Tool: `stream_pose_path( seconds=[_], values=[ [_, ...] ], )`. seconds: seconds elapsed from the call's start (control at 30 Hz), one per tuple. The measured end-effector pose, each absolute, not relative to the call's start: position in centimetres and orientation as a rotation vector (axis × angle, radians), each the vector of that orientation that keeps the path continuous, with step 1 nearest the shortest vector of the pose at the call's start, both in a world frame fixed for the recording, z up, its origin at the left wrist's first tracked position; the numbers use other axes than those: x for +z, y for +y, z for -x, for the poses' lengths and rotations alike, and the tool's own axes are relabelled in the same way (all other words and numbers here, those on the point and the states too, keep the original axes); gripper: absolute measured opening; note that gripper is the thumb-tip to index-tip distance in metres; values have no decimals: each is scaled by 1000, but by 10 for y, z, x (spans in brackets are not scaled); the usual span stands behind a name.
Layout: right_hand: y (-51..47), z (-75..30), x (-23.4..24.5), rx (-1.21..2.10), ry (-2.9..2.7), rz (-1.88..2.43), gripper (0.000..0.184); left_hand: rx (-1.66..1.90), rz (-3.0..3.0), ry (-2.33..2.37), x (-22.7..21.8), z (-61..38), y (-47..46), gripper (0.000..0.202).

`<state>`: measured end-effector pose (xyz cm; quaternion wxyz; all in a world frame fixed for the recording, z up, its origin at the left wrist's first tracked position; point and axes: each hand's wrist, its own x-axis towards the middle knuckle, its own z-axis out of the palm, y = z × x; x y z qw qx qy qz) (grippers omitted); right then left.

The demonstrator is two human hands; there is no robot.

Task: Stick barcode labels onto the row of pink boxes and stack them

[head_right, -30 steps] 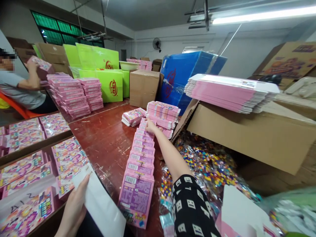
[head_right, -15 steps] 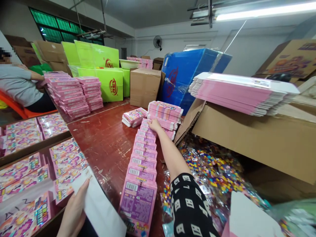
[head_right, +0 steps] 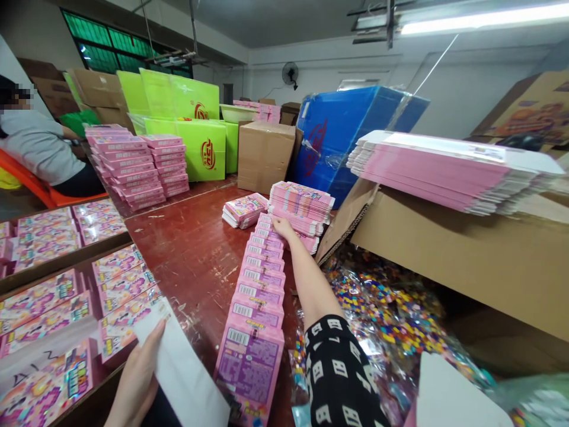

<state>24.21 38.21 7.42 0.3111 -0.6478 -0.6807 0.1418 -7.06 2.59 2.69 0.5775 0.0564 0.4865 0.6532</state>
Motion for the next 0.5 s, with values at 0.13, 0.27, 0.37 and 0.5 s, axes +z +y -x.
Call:
stream_pose_path(
  seconds=[0.13,0.27,0.37,0.5],
  values=[
    [370,-236,75,266,-1770,1743,18,1529,-83,1140,29,69,26,27],
    [358,-229,69,151,-1677,1792,8,1533,-85,1147,32,68,25,23],
    [352,-227,62,135,-1619,1821,11,1553,-99,1143,32,68,25,22],
    [350,-231,59,164,-1602,1795,13,1573,-108,1149,30,68,24,27]
  ],
)
